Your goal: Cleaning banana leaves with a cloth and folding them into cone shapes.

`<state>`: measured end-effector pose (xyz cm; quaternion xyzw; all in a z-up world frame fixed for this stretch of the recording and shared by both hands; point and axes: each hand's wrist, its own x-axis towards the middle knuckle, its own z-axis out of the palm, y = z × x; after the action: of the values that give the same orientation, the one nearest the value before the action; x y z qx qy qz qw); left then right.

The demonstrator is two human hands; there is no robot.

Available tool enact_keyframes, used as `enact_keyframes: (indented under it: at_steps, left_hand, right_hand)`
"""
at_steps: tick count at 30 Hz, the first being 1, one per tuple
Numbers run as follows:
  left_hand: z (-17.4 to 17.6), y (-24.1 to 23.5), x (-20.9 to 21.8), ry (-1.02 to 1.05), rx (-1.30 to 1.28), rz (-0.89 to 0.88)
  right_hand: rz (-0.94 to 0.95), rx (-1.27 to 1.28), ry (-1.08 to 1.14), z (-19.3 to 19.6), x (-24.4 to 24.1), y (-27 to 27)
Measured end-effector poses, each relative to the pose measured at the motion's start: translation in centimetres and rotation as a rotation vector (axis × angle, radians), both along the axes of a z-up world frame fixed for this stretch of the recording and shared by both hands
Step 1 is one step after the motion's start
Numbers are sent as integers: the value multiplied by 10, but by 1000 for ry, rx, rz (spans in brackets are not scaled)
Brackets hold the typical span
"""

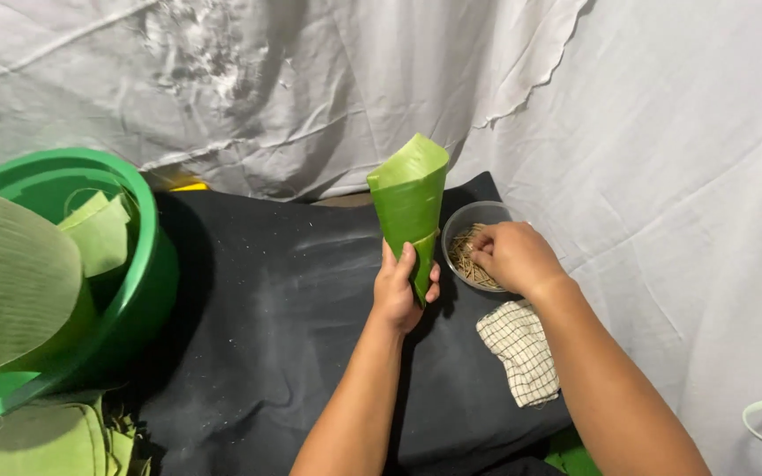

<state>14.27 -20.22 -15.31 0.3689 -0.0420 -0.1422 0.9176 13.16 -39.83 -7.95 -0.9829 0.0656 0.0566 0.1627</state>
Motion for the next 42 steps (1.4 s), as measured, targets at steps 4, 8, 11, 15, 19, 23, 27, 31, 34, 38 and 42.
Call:
enact_keyframes:
  at_steps: [4, 8, 11, 15, 19, 23, 27, 31, 34, 38, 42]
  left_hand:
    - [-7, 2, -4, 26, 15, -15]
    - [-22, 0, 0, 27, 15, -37]
    - [-24, 0, 0, 24, 11, -40]
    - [-16, 4, 0, 30, 5, -43]
    - [-10, 5, 1, 33, -2, -37]
    - [-17, 3, 2, 31, -18, -45]
    - [-13, 2, 0, 16, -26, -45]
    - [-21, 0, 2, 2, -7, -46]
    - [-20, 0, 0, 2, -14, -46]
    - [-18, 0, -3, -33, 4, -59]
    - [-11, 1, -4, -120, 106, -50]
  right_hand:
    - [-20, 66, 34, 12, 1, 13]
    - [-44, 1, 60, 5, 6, 12]
    - [-45, -30, 53, -1, 6, 12]
    - [8, 103, -52, 8, -1, 11]
    - [48, 158, -220, -5, -4, 1]
    - [24, 233, -329, 17, -23, 9]
    - [36, 362, -368, 27, -39, 21]
    - [70, 308, -396, 34, -50, 29]
    - [96, 341, -426, 35, -59, 43]
    - [118, 267, -469, 22, -61, 50]
    - [121, 207, -477, 16, -61, 54]
